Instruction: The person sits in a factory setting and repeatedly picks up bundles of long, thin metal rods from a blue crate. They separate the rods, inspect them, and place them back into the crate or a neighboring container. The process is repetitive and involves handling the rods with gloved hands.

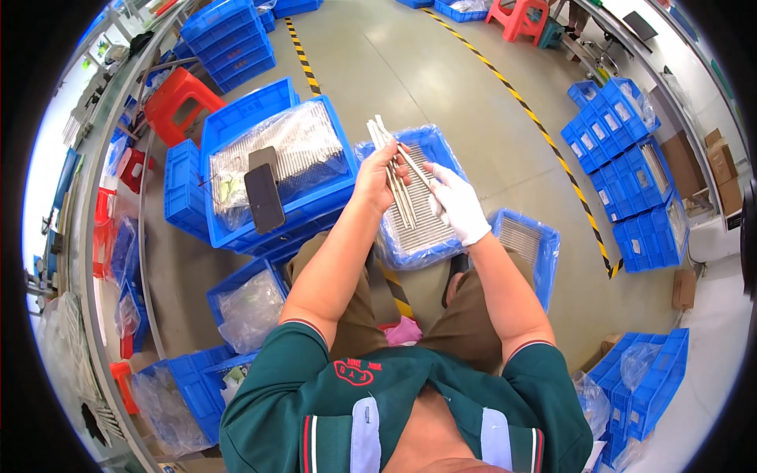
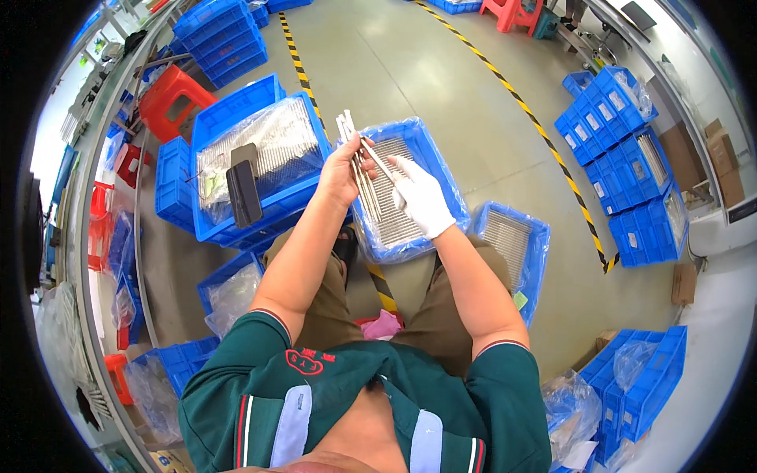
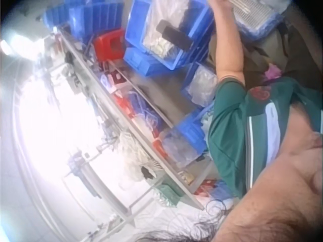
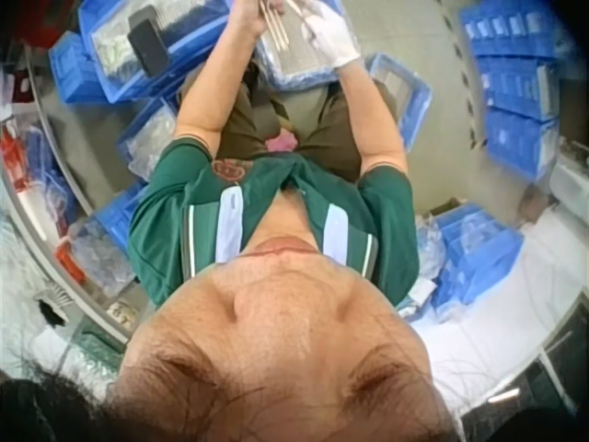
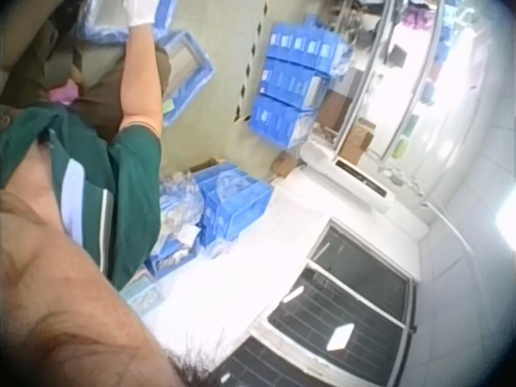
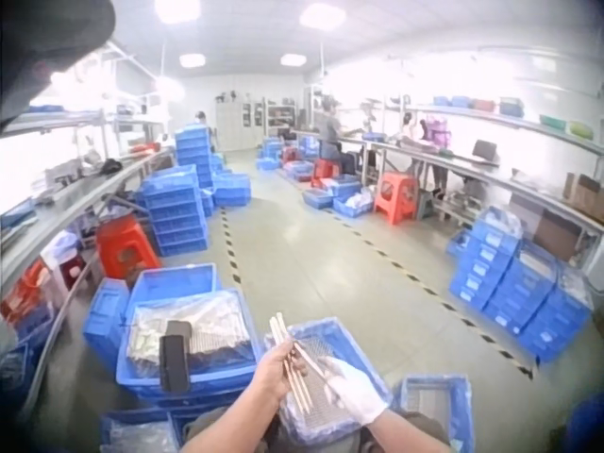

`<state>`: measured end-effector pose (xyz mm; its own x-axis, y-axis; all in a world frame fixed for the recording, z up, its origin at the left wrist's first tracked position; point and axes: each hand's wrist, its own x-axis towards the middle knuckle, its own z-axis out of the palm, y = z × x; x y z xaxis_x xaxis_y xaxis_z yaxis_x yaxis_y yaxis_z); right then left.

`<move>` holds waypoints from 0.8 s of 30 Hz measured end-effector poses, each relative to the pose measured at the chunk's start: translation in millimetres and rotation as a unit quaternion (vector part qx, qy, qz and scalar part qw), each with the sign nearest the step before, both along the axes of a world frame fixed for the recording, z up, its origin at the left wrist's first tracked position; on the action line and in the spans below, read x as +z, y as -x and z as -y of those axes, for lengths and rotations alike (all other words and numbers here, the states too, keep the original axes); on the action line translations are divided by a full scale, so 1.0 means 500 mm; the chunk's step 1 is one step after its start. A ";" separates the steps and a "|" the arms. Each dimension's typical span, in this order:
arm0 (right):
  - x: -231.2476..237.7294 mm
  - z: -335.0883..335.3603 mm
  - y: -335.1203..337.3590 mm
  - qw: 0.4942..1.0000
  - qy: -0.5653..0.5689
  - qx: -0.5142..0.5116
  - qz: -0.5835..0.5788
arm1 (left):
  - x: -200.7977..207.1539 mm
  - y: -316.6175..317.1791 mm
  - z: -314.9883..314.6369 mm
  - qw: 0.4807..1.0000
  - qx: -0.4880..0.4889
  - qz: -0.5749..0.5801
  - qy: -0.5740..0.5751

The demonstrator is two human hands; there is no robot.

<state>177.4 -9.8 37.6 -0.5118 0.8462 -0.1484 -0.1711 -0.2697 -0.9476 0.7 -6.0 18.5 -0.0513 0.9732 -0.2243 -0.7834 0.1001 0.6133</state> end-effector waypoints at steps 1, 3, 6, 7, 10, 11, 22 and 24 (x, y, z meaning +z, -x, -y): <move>-0.005 -0.002 0.006 1.000 -0.010 -0.020 -0.007 | -0.001 -0.016 0.003 1.000 -0.013 -0.013 0.002; -0.016 -0.015 0.006 0.999 0.003 -0.036 -0.030 | 0.003 -0.040 0.012 0.999 -0.037 0.007 0.014; -0.024 -0.016 0.004 0.998 0.001 -0.054 -0.032 | 0.002 -0.038 0.009 0.999 -0.052 -0.018 0.000; -0.022 -0.015 0.002 0.998 -0.001 -0.051 -0.032 | 0.005 -0.036 0.011 0.999 -0.042 -0.028 0.007; -0.009 -0.008 0.002 0.998 -0.013 -0.061 0.003 | 0.012 -0.034 0.018 0.998 -0.056 -0.029 0.018; -0.010 -0.008 0.001 0.998 -0.010 -0.060 0.000 | 0.013 -0.036 0.019 0.998 -0.045 -0.039 0.020; -0.005 -0.012 -0.017 0.991 -0.082 -0.043 0.093 | -0.001 -0.041 0.012 0.997 -0.030 -0.050 0.059; -0.005 -0.010 -0.014 0.987 -0.095 -0.052 0.115 | -0.005 -0.047 0.009 0.996 -0.013 -0.061 0.059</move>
